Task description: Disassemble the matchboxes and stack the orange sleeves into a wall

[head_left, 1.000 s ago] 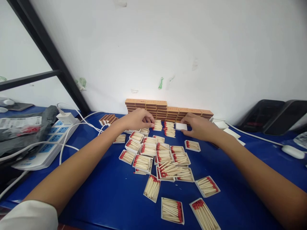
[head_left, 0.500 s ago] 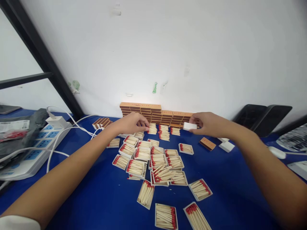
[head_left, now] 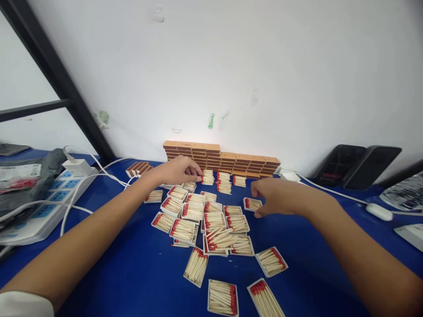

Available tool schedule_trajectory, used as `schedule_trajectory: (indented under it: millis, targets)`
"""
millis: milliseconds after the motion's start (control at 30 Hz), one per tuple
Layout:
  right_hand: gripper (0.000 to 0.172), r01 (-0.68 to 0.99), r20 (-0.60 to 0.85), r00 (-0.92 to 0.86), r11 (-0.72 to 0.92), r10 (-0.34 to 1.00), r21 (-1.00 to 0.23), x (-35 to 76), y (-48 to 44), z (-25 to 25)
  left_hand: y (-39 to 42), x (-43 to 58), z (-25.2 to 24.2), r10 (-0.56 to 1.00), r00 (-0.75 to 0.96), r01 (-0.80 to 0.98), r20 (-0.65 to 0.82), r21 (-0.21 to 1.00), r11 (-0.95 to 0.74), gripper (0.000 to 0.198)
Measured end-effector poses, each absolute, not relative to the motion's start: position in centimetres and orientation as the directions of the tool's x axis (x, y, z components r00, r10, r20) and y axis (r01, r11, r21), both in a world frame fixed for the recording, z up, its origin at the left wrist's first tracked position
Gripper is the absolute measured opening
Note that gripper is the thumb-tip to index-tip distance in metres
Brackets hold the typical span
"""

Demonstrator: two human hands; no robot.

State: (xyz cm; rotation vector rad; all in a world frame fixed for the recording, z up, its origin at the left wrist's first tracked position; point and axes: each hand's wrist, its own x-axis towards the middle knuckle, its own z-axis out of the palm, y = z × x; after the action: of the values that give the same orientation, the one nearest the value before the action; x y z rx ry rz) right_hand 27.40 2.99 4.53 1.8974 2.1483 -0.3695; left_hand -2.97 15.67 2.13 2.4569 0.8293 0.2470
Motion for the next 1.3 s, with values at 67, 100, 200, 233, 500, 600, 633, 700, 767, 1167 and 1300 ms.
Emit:
schedule_trajectory:
  millis: [67, 100, 200, 233, 500, 600, 633, 700, 767, 1167, 1300]
  targets:
    - [0.031, 0.989, -0.356, -0.122, 0.143, 0.926, 0.033, 25.7, 2.8, 4.2, 15.7, -3.0, 2.2, 0.613, 0.79, 0.517, 0.004, 0.534, -0.669, 0.038]
    - [0.027, 0.986, -0.355, -0.136, 0.16, 0.925, 0.039, 25.4, 2.9, 3.9, 15.7, -3.0, 2.2, 0.615, 0.788, 0.519, 0.005, 0.532, -0.669, 0.038]
    - [0.022, 0.968, -0.29, -0.241, 0.25, 0.926, -0.004, 26.2, 3.9, 2.8, 15.6, -3.0, 2.3, 0.61, 0.793, 0.515, 0.002, 0.534, -0.671, 0.038]
    - [0.022, 0.959, -0.252, -0.28, 0.284, 0.927, -0.019, 26.7, 4.4, 2.3, 15.6, -3.0, 2.3, 0.607, 0.795, 0.512, 0.0, 0.537, -0.671, 0.038]
    - [0.029, 0.906, -0.158, -0.417, 0.395, 0.895, -0.154, 28.5, 5.8, 1.4, 15.4, -3.0, 2.8, 0.612, 0.791, 0.506, 0.017, 0.544, -0.669, 0.036]
    - [0.033, 0.892, -0.158, -0.438, 0.407, 0.885, -0.194, 28.7, 5.9, 1.4, 15.3, -3.0, 2.8, 0.614, 0.789, 0.511, 0.012, 0.542, -0.667, 0.035]
    - [0.034, 0.889, -0.151, -0.442, 0.41, 0.884, -0.204, 28.8, 6.0, 1.3, 15.3, -3.0, 2.8, 0.615, 0.789, 0.512, 0.008, 0.545, -0.664, 0.035]
    - [0.035, 0.883, -0.14, -0.449, 0.415, 0.882, -0.22, 29.0, 6.1, 1.2, 15.3, -3.0, 2.8, 0.614, 0.789, 0.51, 0.0, 0.556, -0.656, 0.036]
    - [0.036, 0.878, -0.138, -0.456, 0.42, 0.879, -0.228, 29.2, 6.1, 1.1, 15.3, -3.0, 2.7, 0.612, 0.791, 0.505, 0.001, 0.563, -0.654, 0.036]
    - [0.037, 0.887, -0.196, -0.446, 0.4, 0.874, -0.231, 28.4, 5.6, 1.6, 15.7, -3.2, 2.4, 0.596, 0.803, 0.487, 0.013, 0.563, -0.668, 0.036]
    - [0.037, 0.905, -0.192, -0.413, 0.377, 0.89, -0.196, 28.4, 5.7, 1.3, 15.7, -3.2, 2.4, 0.595, 0.804, 0.487, 0.021, 0.552, -0.677, 0.035]
